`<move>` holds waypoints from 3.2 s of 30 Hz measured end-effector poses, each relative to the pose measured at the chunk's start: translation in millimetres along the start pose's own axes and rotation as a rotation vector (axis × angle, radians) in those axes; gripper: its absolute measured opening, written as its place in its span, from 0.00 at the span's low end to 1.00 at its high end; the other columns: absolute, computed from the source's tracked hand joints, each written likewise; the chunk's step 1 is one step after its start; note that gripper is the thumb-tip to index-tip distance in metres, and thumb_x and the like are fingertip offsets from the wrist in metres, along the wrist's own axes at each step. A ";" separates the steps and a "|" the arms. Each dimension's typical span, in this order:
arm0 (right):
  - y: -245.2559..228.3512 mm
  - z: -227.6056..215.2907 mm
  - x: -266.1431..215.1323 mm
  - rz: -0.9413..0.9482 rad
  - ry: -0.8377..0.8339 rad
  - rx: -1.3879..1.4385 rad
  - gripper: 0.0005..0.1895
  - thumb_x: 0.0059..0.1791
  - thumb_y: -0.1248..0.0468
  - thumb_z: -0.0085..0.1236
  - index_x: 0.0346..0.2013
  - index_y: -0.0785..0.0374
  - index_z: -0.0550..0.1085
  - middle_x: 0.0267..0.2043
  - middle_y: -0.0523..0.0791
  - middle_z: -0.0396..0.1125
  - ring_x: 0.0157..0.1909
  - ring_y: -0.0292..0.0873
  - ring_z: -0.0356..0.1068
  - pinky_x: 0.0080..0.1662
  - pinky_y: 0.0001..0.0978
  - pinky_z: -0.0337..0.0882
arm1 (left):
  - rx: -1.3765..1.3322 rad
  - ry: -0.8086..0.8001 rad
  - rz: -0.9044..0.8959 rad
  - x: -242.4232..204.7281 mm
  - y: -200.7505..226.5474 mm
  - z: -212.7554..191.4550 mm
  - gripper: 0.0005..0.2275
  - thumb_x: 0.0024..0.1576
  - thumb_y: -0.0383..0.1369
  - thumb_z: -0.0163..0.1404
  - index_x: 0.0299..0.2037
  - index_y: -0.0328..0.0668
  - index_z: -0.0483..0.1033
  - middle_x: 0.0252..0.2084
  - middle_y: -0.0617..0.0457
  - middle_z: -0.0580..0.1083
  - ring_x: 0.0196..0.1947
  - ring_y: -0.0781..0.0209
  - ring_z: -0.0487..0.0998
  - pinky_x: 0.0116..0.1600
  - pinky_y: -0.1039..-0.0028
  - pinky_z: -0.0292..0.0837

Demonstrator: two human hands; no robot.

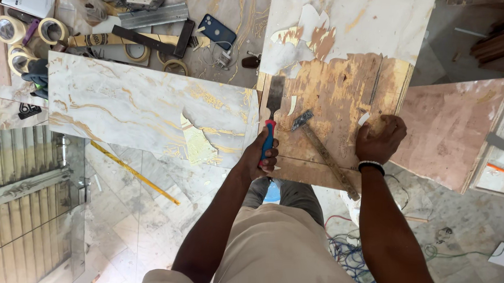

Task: The person uses a scraper to remove a marble-patterned vinyl sheet from a wooden surface. They systematically scrape the material, lifting and peeling away sections of the vinyl to expose the wood underneath.

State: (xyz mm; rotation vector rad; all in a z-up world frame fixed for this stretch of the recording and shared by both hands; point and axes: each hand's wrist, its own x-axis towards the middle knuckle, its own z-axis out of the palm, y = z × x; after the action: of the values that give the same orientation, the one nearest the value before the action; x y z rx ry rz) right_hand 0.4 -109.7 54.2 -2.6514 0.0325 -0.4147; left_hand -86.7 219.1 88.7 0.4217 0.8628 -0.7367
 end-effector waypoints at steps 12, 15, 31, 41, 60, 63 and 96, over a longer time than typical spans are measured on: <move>2.2 0.5 -3.3 0.063 -0.040 0.004 0.21 0.48 0.67 0.61 0.55 0.65 0.69 0.61 0.53 0.58 0.64 0.56 0.61 0.63 0.50 0.67 | 0.256 0.160 0.071 -2.5 23.0 17.3 0.22 0.63 0.58 0.41 0.33 0.46 0.66 0.18 0.60 0.60 0.13 0.67 0.57 0.20 0.73 0.51; 1.3 1.0 -1.8 0.041 -0.034 -0.023 0.21 0.49 0.66 0.63 0.54 0.66 0.68 0.61 0.54 0.58 0.63 0.58 0.61 0.62 0.50 0.66 | 0.116 0.140 0.034 -11.2 6.9 21.9 0.23 0.62 0.60 0.42 0.34 0.48 0.67 0.18 0.62 0.61 0.14 0.68 0.56 0.20 0.76 0.51; -0.3 1.4 0.5 0.008 -0.019 -0.010 0.21 0.48 0.67 0.61 0.55 0.65 0.68 0.61 0.54 0.57 0.64 0.58 0.61 0.62 0.51 0.66 | 0.481 0.289 0.141 3.4 26.1 -3.6 0.24 0.61 0.57 0.45 0.35 0.40 0.68 0.18 0.58 0.62 0.14 0.64 0.62 0.19 0.70 0.60; 6.2 3.6 -8.4 -0.034 0.004 -0.038 0.20 0.48 0.68 0.61 0.53 0.67 0.67 0.59 0.54 0.58 0.64 0.58 0.60 0.62 0.52 0.67 | 0.359 0.131 0.130 6.7 12.3 1.1 0.21 0.64 0.54 0.44 0.38 0.42 0.69 0.19 0.58 0.63 0.15 0.64 0.61 0.22 0.71 0.59; 5.2 -1.2 -10.8 0.027 0.003 0.007 0.21 0.49 0.67 0.63 0.55 0.65 0.69 0.61 0.55 0.59 0.64 0.59 0.60 0.63 0.51 0.66 | 0.146 0.014 0.135 61.8 -1.3 15.7 0.21 0.66 0.55 0.41 0.37 0.44 0.68 0.23 0.56 0.66 0.20 0.63 0.66 0.26 0.72 0.67; 1.8 -3.2 -6.4 -0.087 0.142 0.104 0.22 0.51 0.61 0.65 0.55 0.67 0.70 0.59 0.54 0.64 0.65 0.58 0.62 0.66 0.54 0.62 | 0.132 0.037 0.139 65.6 -11.5 10.3 0.20 0.65 0.54 0.40 0.36 0.45 0.68 0.24 0.57 0.66 0.20 0.65 0.65 0.25 0.73 0.65; -216.8 40.8 -69.0 0.052 0.079 0.869 0.35 0.57 0.39 0.50 0.65 0.65 0.66 0.62 0.49 0.62 0.56 0.42 0.64 0.57 0.35 0.67 | 0.073 -0.108 0.195 117.2 7.5 7.2 0.24 0.66 0.58 0.45 0.27 0.48 0.65 0.18 0.61 0.62 0.15 0.68 0.61 0.20 0.77 0.60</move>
State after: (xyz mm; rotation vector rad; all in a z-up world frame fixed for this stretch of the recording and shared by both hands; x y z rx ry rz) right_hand -63.3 108.7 95.3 -1.7756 -0.0457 -0.3971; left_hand -26.9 171.9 -0.9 0.5184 0.6841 -0.6066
